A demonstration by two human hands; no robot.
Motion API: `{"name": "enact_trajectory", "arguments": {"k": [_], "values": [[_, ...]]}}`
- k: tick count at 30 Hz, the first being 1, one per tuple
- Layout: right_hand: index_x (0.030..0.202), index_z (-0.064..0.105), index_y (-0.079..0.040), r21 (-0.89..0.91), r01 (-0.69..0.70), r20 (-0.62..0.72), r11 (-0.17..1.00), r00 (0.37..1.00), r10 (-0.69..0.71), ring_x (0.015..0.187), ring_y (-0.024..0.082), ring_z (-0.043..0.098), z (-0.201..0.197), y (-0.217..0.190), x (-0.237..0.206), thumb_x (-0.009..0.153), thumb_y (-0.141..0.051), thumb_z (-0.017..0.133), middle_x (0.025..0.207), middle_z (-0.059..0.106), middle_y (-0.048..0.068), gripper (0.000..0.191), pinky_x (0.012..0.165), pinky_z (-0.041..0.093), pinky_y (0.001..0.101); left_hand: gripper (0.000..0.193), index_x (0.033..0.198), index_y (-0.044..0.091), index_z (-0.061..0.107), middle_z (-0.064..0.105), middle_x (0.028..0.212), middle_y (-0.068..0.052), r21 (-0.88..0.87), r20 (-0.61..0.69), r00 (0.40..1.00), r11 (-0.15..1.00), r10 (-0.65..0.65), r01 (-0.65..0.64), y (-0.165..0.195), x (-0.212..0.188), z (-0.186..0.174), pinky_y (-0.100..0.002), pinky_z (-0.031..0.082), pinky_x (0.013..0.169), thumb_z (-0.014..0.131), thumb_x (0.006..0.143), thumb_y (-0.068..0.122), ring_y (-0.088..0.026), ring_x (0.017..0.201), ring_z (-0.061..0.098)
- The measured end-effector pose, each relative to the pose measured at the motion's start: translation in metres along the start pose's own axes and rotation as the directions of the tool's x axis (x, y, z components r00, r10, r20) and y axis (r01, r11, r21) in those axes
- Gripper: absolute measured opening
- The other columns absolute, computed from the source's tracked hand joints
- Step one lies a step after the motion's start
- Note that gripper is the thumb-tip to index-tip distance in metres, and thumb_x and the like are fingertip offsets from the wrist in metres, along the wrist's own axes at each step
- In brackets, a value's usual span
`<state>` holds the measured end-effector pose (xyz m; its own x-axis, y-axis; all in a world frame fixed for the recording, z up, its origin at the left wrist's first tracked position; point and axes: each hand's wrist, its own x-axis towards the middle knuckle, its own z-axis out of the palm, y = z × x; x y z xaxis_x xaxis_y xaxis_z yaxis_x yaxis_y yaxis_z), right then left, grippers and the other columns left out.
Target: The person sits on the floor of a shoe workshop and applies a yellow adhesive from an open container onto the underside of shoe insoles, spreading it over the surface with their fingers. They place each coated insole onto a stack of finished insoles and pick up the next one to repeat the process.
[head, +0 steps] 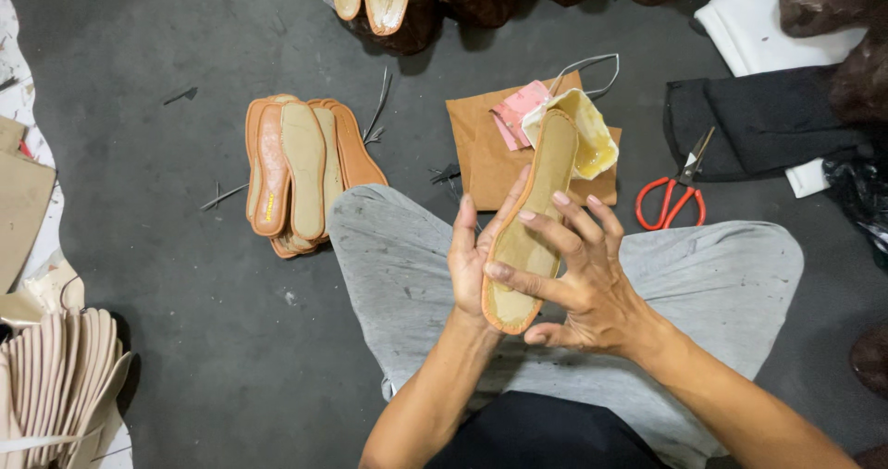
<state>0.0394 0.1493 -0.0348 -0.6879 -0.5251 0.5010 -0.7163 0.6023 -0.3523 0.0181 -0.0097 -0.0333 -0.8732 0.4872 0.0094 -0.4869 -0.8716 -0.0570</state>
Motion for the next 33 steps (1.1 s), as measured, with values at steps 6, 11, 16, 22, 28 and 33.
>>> {"name": "enact_trajectory", "arguments": {"k": [6, 11, 16, 22, 28, 33], "values": [[0.132, 0.069, -0.045, 0.034, 0.061, 0.019, 0.998, 0.998, -0.062, 0.15, 0.035, 0.026, -0.002, -0.006, -0.003, 0.096, -0.078, 0.036, 0.153, 0.043, 0.008, 0.06, 0.125, 0.007, 0.0568, 0.063, 0.166, 0.008, 0.032, 0.047, 0.157, -0.018, -0.1, -0.041, 0.999, 0.995, -0.029, 0.025, 0.007, 0.003, -0.02, -0.045, 0.044, 0.117, 0.034, 0.105, 0.026, -0.033, 0.136, 0.053], [0.132, 0.069, -0.046, 0.003, 0.118, 0.007, 0.993, 0.993, -0.118, 0.151, 0.031, 0.024, -0.007, -0.007, 0.001, 0.098, -0.076, 0.038, 0.156, 0.042, 0.006, 0.055, 0.125, 0.006, 0.055, 0.062, 0.16, 0.008, 0.039, 0.054, 0.146, -0.019, -0.015, -0.134, 0.986, 0.995, -0.097, 0.096, 0.012, 0.003, -0.028, -0.046, 0.049, 0.11, 0.04, 0.099, 0.021, -0.036, 0.123, 0.06], [0.133, 0.071, -0.041, 0.07, 0.109, 0.066, 0.992, 0.991, -0.114, 0.153, 0.033, 0.021, -0.012, -0.007, 0.01, 0.099, -0.074, 0.037, 0.16, 0.038, 0.009, 0.058, 0.125, 0.003, 0.0554, 0.061, 0.157, 0.001, 0.04, 0.055, 0.142, -0.026, -0.203, -0.211, 0.958, 0.968, -0.192, 0.149, 0.014, 0.005, -0.039, -0.051, 0.052, 0.107, 0.04, 0.098, 0.018, -0.041, 0.123, 0.062], [0.149, 0.054, -0.037, 0.282, 0.092, 0.054, 0.955, 0.992, -0.111, 0.154, 0.04, 0.02, -0.041, 0.009, 0.01, 0.089, -0.056, 0.068, 0.163, 0.03, 0.017, 0.064, 0.122, 0.011, 0.0595, 0.056, 0.153, -0.004, 0.042, 0.05, 0.149, -0.028, -0.008, -0.037, 0.879, 0.88, -0.475, 0.475, 0.049, 0.005, -0.035, -0.049, 0.048, 0.113, 0.046, 0.111, 0.033, -0.045, 0.134, 0.055], [0.16, 0.004, -0.002, 0.07, -0.356, 0.317, 0.932, 0.894, 0.317, 0.11, 0.037, 0.061, -0.054, 0.043, 0.017, 0.072, -0.028, 0.082, 0.124, 0.065, 0.015, 0.121, 0.097, 0.046, 0.0469, 0.076, 0.156, -0.004, 0.036, 0.04, 0.158, -0.027, 0.061, -0.105, 0.973, 0.975, -0.206, 0.213, 0.043, 0.003, -0.003, -0.053, 0.037, 0.121, 0.037, 0.108, 0.055, -0.039, 0.145, 0.042], [0.162, 0.012, -0.005, 0.104, -0.612, 0.332, 0.784, 0.764, 0.553, 0.083, 0.034, 0.066, -0.034, -0.016, 0.017, 0.073, -0.039, 0.089, 0.106, 0.071, 0.013, 0.122, 0.08, 0.053, 0.0442, 0.061, 0.159, 0.018, 0.033, 0.039, 0.164, -0.005, 0.282, -0.012, 0.896, 0.861, 0.444, -0.423, 0.006, 0.02, -0.015, -0.053, 0.036, 0.122, 0.036, 0.105, 0.046, -0.032, 0.15, 0.038]]}}
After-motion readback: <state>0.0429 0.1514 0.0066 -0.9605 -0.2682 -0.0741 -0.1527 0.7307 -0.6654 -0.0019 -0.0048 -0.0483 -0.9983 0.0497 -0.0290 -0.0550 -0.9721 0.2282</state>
